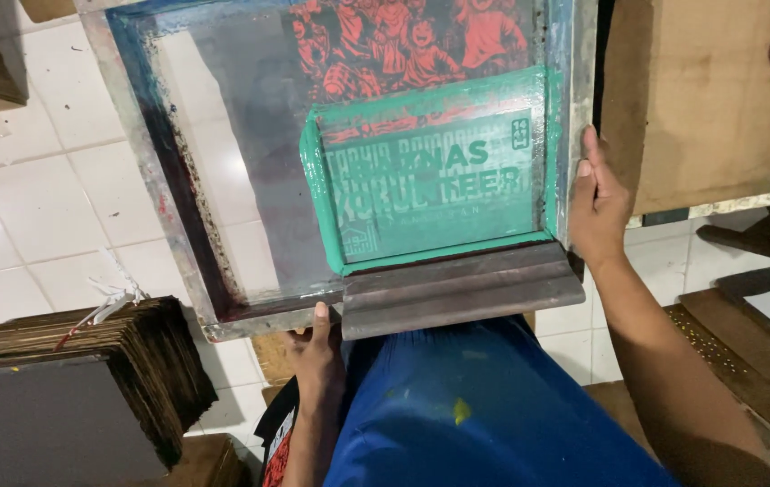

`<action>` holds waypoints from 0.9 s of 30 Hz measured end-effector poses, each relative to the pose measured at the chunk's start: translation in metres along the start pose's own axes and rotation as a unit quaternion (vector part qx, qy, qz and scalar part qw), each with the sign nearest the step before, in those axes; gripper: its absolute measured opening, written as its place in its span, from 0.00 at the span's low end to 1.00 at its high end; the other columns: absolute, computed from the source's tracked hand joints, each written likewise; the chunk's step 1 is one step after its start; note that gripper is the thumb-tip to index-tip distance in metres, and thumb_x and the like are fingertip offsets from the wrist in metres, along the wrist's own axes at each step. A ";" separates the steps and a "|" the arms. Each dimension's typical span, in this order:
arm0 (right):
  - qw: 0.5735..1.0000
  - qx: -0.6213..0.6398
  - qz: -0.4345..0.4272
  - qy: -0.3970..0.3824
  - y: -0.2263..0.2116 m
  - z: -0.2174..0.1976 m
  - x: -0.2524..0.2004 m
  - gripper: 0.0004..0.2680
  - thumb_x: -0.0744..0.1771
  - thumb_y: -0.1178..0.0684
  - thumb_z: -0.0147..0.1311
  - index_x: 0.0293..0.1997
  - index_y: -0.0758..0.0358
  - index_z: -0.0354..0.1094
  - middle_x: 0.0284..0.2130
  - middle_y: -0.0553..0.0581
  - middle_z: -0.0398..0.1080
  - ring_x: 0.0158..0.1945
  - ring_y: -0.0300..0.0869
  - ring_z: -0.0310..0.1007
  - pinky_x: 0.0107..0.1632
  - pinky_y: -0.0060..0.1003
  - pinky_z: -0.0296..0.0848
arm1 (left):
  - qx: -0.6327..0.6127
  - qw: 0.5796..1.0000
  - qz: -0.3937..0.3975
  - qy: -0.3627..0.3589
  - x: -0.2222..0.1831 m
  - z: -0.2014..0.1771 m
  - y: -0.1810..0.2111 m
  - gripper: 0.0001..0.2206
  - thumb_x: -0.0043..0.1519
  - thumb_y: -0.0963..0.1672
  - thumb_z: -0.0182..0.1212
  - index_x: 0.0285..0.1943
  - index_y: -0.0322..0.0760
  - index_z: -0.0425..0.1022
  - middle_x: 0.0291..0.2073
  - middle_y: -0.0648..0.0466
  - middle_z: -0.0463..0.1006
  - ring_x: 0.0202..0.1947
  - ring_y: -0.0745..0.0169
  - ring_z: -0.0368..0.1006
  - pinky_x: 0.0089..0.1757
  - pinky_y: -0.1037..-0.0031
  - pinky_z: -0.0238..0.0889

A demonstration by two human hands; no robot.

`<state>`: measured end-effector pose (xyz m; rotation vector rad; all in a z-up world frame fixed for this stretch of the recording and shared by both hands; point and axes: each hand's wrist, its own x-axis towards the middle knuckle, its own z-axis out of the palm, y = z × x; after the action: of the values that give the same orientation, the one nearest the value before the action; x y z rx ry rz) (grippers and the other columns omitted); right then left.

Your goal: Manually screen printing a graphic onto a black t-shirt using a screen frame and squeegee

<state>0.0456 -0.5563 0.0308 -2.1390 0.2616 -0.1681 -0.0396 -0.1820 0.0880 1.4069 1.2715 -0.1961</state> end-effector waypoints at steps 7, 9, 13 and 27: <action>1.000 0.016 0.018 -0.004 -0.002 -0.002 0.000 0.15 0.75 0.61 0.38 0.72 0.66 0.55 0.69 0.65 0.57 0.74 0.49 0.54 0.77 0.43 0.51 | -0.082 0.995 0.010 -0.052 0.001 -0.001 -0.001 0.15 0.63 0.43 0.65 0.28 0.42 0.61 0.16 0.57 0.64 0.18 0.70 0.61 0.22 0.72 0.56; 0.994 0.066 0.084 -0.022 -0.006 -0.005 0.001 0.15 0.75 0.57 0.40 0.73 0.65 0.53 0.71 0.63 0.54 0.75 0.46 0.51 0.77 0.40 0.47 | -0.105 0.994 0.033 -0.028 0.008 -0.001 -0.013 0.08 0.62 0.42 0.66 0.42 0.33 0.71 0.29 0.47 0.77 0.30 0.61 0.74 0.31 0.69 0.70; 0.989 0.086 0.120 0.013 -0.008 -0.006 0.004 0.14 0.73 0.56 0.45 0.69 0.66 0.58 0.67 0.63 0.59 0.71 0.41 0.58 0.74 0.35 0.53 | -0.126 0.992 0.017 -0.018 0.014 -0.001 -0.022 0.16 0.61 0.41 0.65 0.57 0.37 0.69 0.40 0.47 0.78 0.39 0.60 0.75 0.38 0.68 0.72; 0.994 -0.076 0.077 -0.019 0.009 -0.015 -0.005 0.14 0.75 0.50 0.47 0.72 0.44 0.61 0.44 0.52 0.53 0.52 0.45 0.52 0.62 0.40 0.58 | -0.048 0.997 0.050 0.025 0.011 0.000 -0.023 0.26 0.58 0.45 0.66 0.65 0.34 0.65 0.51 0.41 0.78 0.44 0.55 0.77 0.40 0.67 0.76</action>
<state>0.0364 -0.5724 0.0315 -2.2590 0.4270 -0.0185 -0.0522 -0.1818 0.0661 1.3957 1.2318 -0.0329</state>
